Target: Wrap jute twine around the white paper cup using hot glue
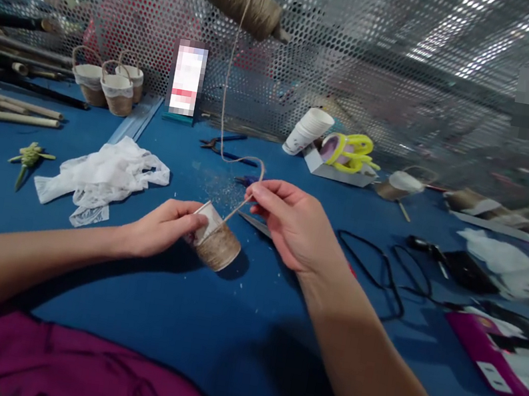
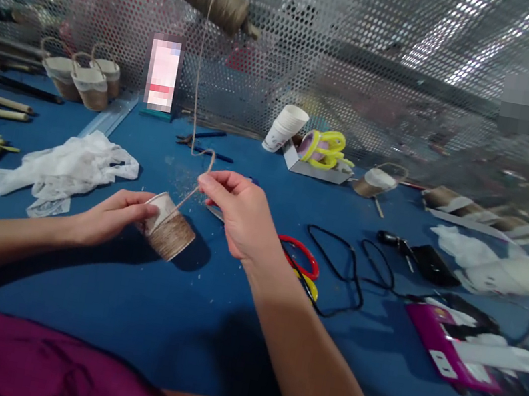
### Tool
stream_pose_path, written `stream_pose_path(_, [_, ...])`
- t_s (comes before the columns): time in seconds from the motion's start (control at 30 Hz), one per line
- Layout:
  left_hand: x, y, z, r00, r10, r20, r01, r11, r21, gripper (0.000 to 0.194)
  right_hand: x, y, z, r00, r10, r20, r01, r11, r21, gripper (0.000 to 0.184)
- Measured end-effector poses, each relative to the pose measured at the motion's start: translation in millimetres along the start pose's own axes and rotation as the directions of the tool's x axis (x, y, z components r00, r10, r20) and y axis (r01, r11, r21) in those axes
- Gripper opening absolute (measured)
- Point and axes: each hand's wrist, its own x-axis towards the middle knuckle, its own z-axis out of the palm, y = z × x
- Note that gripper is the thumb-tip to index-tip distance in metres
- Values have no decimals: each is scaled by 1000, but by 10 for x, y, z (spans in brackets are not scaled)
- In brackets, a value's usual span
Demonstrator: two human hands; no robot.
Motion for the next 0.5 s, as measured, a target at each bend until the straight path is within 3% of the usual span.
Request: stream_pose_path(0.5, [27,12,-3,994,-100,-42,97,992,-77,24,-81,-33,-28,995,-75,-67,71,996,-61,12])
